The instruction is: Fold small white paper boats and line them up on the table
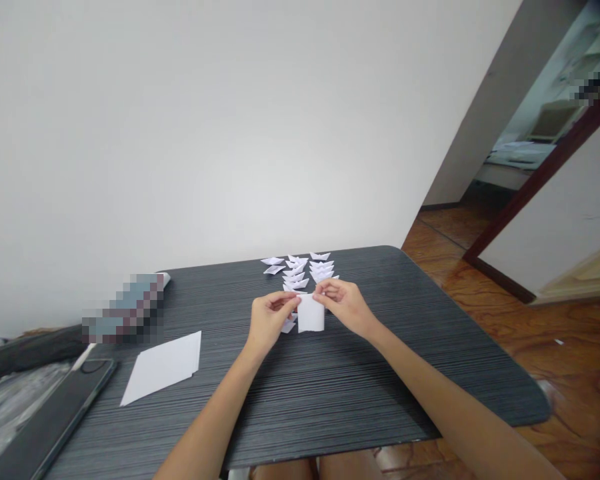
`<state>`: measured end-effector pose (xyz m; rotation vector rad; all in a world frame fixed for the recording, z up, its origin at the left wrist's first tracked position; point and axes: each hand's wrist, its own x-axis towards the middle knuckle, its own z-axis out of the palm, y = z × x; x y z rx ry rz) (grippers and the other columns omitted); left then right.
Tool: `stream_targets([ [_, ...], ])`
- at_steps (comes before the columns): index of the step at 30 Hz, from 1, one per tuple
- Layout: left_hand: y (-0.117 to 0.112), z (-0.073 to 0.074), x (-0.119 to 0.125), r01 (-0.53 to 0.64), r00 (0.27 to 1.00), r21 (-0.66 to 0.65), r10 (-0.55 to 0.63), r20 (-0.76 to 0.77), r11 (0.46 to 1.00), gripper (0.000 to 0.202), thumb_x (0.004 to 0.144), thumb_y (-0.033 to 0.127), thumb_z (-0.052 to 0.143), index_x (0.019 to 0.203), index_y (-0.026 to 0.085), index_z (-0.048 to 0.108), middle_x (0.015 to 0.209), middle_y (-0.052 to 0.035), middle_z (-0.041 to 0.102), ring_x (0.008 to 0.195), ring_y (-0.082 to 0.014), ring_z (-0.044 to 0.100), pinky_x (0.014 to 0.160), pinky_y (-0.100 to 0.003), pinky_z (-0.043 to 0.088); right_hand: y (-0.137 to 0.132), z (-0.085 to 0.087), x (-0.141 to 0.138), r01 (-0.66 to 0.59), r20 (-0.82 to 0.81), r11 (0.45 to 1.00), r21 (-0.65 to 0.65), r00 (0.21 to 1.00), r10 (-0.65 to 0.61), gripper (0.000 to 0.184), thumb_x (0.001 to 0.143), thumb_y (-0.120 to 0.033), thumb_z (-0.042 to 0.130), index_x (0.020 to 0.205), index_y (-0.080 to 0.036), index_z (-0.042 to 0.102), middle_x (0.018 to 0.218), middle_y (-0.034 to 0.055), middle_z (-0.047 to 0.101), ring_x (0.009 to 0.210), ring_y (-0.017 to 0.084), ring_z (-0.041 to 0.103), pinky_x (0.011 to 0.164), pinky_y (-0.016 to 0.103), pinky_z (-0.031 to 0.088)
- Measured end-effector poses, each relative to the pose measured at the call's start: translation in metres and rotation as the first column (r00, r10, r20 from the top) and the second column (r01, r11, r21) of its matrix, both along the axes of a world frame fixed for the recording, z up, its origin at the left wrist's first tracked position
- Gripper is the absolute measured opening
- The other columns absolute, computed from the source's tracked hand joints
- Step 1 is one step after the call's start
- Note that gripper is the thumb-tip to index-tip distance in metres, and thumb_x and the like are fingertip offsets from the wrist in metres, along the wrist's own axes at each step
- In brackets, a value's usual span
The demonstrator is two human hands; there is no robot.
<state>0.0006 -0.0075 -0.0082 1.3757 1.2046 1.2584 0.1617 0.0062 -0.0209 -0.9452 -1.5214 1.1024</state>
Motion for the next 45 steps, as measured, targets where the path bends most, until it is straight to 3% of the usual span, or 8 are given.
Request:
stream_targets([
  [18, 0.0005, -0.0038, 0.0005, 0.006, 1.0, 0.017, -0.006, 0.0, 1.0, 0.018, 0.06, 0.025, 0.066, 0.071, 0.011, 0.067, 0.062, -0.0033, 0.066, 0.052, -0.0124, 0.059, 0.049, -0.02, 0.047, 0.0008, 0.0005, 0.0013, 0.014, 0.006, 0.999, -0.03, 1.0, -0.014, 0.016, 0.066, -0.028, 0.061, 0.068, -0.014, 0.054, 0.065, 0.0007, 0.058, 0.062, 0.012, 0.057, 0.059, 0.024, 0.045],
  [24, 0.0023, -0.0048, -0.0011, -0.007, 0.999, 0.02, 0.006, 0.037, 1.0, 0.017, 0.06, 0.025, 0.067, 0.068, 0.011, 0.066, 0.055, -0.0012, 0.063, 0.048, -0.0103, 0.055, 0.049, -0.02, 0.046, 0.0012, 0.0016, 0.003, -0.117, -0.139, 0.959, -0.256, 0.987, 0.083, 0.03, 0.063, -0.027, 0.065, 0.088, -0.015, 0.056, 0.067, 0.0013, 0.064, 0.064, 0.013, 0.06, 0.062, 0.026, 0.045],
  [30, 0.0043, -0.0046, -0.003, -0.005, 0.998, 0.017, 0.004, 0.055, 1.0, 0.016, 0.06, 0.025, 0.066, 0.066, 0.01, 0.063, 0.047, 0.0007, 0.058, 0.041, -0.0079, 0.05, 0.044, -0.018, 0.042, 0.0017, 0.0032, 0.003, -0.112, -0.144, 0.901, -0.42, 0.988, 0.055, 0.025, 0.056, -0.03, 0.07, 0.065, -0.01, 0.059, 0.058, 0.0023, 0.064, 0.052, 0.01, 0.057, 0.053, 0.024, 0.044],
  [40, 0.0036, -0.003, -0.0033, 0.06, 0.995, 0.016, -0.061, 0.076, 0.998, 0.017, 0.062, 0.026, 0.065, 0.067, 0.01, 0.06, 0.044, 0.0004, 0.058, 0.039, -0.0085, 0.05, 0.043, -0.02, 0.041, 0.0013, 0.002, 0.0038, -0.14, -0.196, 0.874, -0.465, 0.979, 0.053, 0.028, 0.052, -0.03, 0.073, 0.06, -0.011, 0.055, 0.052, 0.0001, 0.062, 0.047, 0.009, 0.055, 0.05, 0.022, 0.043],
  [45, 0.0035, -0.0045, -0.0044, 0.079, 0.994, 0.028, -0.08, 0.069, 0.997, 0.017, 0.063, 0.026, 0.064, 0.067, 0.01, 0.06, 0.045, 0.0005, 0.057, 0.039, -0.0084, 0.05, 0.043, -0.02, 0.04, 0.0039, -0.0047, 0.0046, -0.18, -0.218, 0.872, -0.456, 0.972, 0.086, 0.026, 0.059, -0.035, 0.068, 0.063, -0.011, 0.059, 0.053, 0.0006, 0.062, 0.047, 0.009, 0.055, 0.049, 0.022, 0.043],
])
